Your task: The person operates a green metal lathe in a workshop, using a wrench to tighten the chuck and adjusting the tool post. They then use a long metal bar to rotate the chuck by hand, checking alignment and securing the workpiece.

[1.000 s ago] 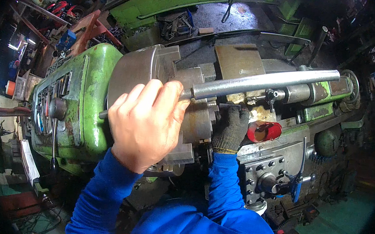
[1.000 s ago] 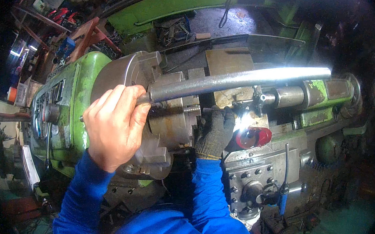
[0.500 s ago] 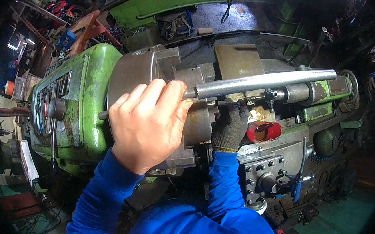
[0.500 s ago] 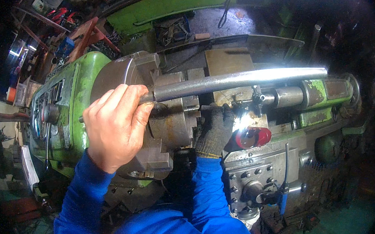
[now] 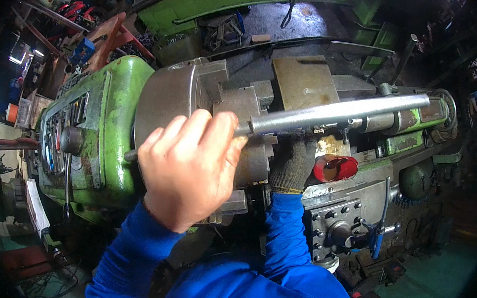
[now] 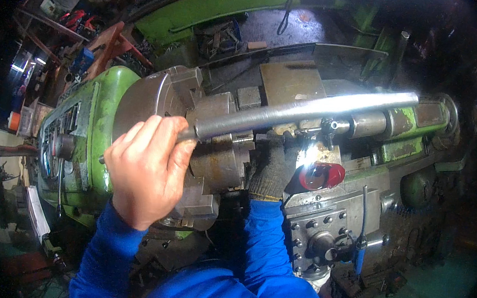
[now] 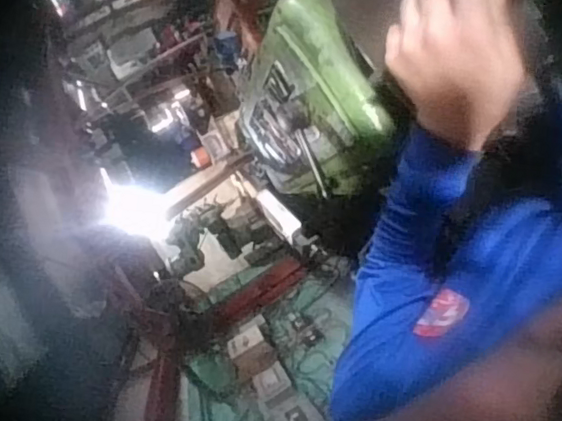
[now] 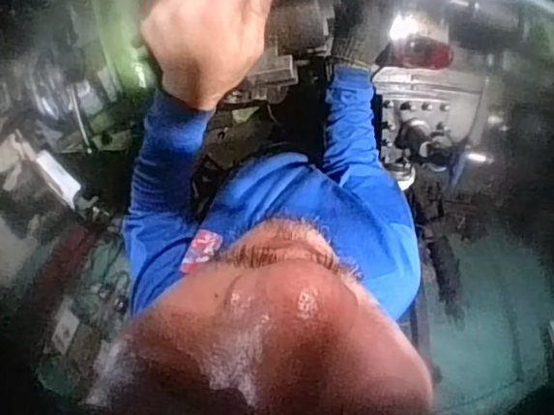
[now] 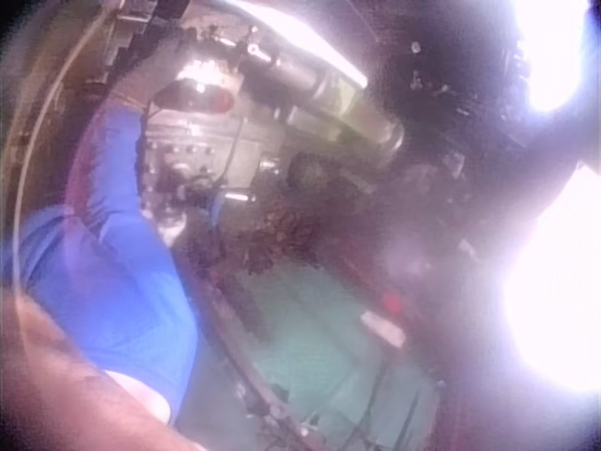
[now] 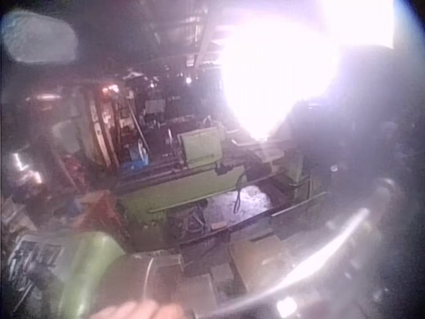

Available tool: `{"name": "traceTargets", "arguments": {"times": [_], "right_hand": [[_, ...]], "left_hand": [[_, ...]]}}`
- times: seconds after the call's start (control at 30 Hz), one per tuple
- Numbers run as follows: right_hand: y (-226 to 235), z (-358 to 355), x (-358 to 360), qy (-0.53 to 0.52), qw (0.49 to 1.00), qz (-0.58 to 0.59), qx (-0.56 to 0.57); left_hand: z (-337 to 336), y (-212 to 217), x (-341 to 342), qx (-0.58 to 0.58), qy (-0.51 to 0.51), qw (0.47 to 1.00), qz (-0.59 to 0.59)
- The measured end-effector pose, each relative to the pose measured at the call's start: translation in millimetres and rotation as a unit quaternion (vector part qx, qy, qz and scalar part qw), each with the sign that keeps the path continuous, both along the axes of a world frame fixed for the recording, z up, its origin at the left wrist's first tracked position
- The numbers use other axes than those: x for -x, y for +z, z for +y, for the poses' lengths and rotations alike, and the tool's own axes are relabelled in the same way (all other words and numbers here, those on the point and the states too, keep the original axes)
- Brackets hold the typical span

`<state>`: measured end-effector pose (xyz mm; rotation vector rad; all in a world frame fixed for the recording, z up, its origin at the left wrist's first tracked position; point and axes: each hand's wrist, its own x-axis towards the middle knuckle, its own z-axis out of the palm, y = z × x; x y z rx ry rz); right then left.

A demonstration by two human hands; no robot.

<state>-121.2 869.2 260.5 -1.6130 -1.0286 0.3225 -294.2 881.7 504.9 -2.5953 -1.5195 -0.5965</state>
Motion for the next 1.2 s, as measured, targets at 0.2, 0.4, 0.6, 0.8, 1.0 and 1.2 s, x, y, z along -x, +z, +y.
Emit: {"name": "traceTargets", "arguments": {"times": [0.2, 0.4, 0.6, 0.8, 1.0, 1.2], "right_hand": [[-7, 6, 3, 0.037, 0.987, 0.152, -0.028], [-22, -5, -5, 0.043, 0.991, -0.112, 0.064], [-60, -7, -9, 0.027, 0.978, -0.189, 0.084], [-54, -9, -7, 0.018, 0.973, -0.205, 0.103], [-16, 7, 6, 0.022, 0.904, 0.416, -0.098], [-4, 2, -6, 0.007, 0.984, -0.175, 0.020]], "left_hand": [[-7, 0, 1, 0.018, -0.003, 1.000, -0.013], [-17, -5, 7, 0.034, 0.003, 0.998, -0.046], [-23, -4, 7, 0.043, -0.010, 0.999, -0.027], [-19, -3, 7, 0.036, -0.026, 0.999, -0.026], [-2, -6, 9, 0.004, -0.010, 0.999, -0.043], [5, -1, 4, -0.002, -0.007, 1.000, -0.013]]}}
